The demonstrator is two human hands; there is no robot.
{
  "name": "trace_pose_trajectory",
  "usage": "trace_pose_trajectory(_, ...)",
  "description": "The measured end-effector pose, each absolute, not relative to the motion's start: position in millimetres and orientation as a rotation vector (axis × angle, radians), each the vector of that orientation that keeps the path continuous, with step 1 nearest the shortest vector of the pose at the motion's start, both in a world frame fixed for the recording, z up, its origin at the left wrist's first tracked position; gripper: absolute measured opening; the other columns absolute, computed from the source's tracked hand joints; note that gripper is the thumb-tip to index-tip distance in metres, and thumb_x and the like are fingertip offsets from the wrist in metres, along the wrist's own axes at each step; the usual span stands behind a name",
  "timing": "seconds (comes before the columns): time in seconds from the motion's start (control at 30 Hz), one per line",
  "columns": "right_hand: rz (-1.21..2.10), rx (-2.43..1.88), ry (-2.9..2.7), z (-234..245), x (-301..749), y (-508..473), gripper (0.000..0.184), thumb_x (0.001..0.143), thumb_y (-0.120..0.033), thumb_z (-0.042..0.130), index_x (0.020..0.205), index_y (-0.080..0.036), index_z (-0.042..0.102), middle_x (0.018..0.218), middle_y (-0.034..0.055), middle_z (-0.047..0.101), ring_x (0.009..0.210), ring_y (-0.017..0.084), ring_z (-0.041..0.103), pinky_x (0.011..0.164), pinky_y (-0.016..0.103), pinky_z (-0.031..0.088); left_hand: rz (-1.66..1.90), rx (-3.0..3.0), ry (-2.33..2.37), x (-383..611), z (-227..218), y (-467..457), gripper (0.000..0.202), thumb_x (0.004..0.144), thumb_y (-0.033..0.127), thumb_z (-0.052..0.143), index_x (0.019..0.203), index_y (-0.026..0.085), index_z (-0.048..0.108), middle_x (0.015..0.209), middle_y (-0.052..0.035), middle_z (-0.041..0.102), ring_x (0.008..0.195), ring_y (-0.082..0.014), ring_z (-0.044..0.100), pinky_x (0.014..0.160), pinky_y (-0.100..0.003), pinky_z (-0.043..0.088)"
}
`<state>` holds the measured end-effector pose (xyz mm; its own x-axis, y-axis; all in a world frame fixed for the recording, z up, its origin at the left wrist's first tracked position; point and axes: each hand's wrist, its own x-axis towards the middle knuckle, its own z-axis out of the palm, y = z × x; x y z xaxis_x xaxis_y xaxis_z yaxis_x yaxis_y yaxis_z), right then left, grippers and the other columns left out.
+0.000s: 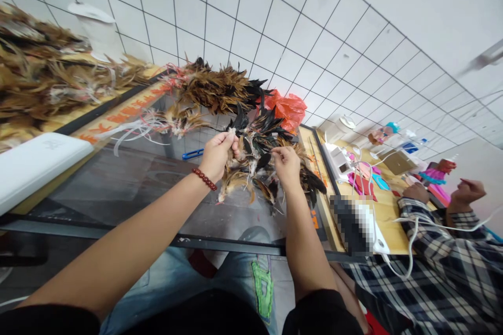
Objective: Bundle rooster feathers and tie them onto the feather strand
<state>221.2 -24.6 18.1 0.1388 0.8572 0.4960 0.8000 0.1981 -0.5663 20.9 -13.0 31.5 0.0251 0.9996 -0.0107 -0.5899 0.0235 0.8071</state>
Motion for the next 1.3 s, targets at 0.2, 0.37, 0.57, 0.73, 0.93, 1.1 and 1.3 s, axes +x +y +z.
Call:
trace_pose_trajectory(0.2,0.323,-1.494,-2.119,16,207,-28,0.026,0.075,-0.007,0.056,0.084,-0.024,0.074,0.087,0.0024,0.064,0.087,0.017,0.059,0.084,0.031,0.045,1.459,0.739,0.827,17,32,-11,0.022,0.084,0.031,0.065,0.072,0.015,0.055,0.052,0.0071,0.043,0.035,-0.0007,0.026,0.034,-0.013,0.019)
trace_pose_trajectory(0.37,0.190,-1.423,-2.336,14,204,-29,0.031,0.077,-0.006,0.053,0.087,-0.025,0.075,0.097,0.0057,0.061,0.097,0.020,0.054,0.090,0.035,0.042,1.454,0.724,0.860,17,33,-10,0.022,0.085,0.030,0.063,0.071,0.015,0.054,0.052,0.0072,0.042,0.035,-0.0008,0.025,0.033,-0.013,0.018)
trace_pose_trajectory(0.57,0.488,-1.350,-1.670,13,208,-22,0.013,0.079,-0.026,0.058,0.084,-0.020,0.069,0.085,0.0025,0.067,0.080,0.016,0.059,0.082,0.032,0.046,1.444,0.713,0.835,17,30,-8,0.019,0.086,0.025,0.060,0.071,0.014,0.055,0.051,0.0065,0.043,0.035,-0.0010,0.025,0.034,-0.013,0.018)
trace_pose_trajectory(0.73,1.042,-1.150,-1.126,18,197,-22,0.043,0.058,-0.029,0.078,0.096,-0.018,0.060,0.063,-0.0067,0.063,0.054,0.009,0.055,0.059,0.023,0.045,1.377,0.790,0.775,21,24,-9,0.020,0.080,0.026,0.066,0.069,0.013,0.058,0.053,0.0049,0.046,0.038,-0.0010,0.029,0.036,-0.014,0.019)
trace_pose_trajectory(0.93,1.236,-1.015,-0.984,23,173,-29,0.051,0.050,-0.026,0.086,0.087,-0.021,0.051,0.059,-0.0076,0.065,0.049,0.007,0.057,0.050,0.018,0.043,1.260,0.906,0.777,29,18,-14,0.023,0.071,0.032,0.075,0.072,0.011,0.066,0.065,-0.0013,0.059,0.049,-0.0047,0.047,0.042,-0.016,0.032)
trace_pose_trajectory(1.1,1.305,-1.021,-0.995,23,164,-34,0.051,0.050,-0.028,0.087,0.083,-0.021,0.048,0.053,-0.0098,0.060,0.046,0.007,0.055,0.047,0.016,0.041,1.179,0.956,0.715,31,18,-16,0.028,0.066,0.037,0.078,0.067,0.012,0.066,0.056,-0.0006,0.057,0.049,-0.0064,0.046,0.046,-0.018,0.033)
trace_pose_trajectory(1.3,1.224,-1.094,-1.085,23,163,-34,0.050,0.053,-0.032,0.086,0.087,-0.021,0.050,0.059,-0.0079,0.062,0.050,0.007,0.055,0.050,0.018,0.042,1.201,1.024,0.766,33,10,-14,0.025,0.066,0.035,0.074,0.063,0.013,0.064,0.053,0.0017,0.052,0.047,-0.0063,0.040,0.047,-0.019,0.031)
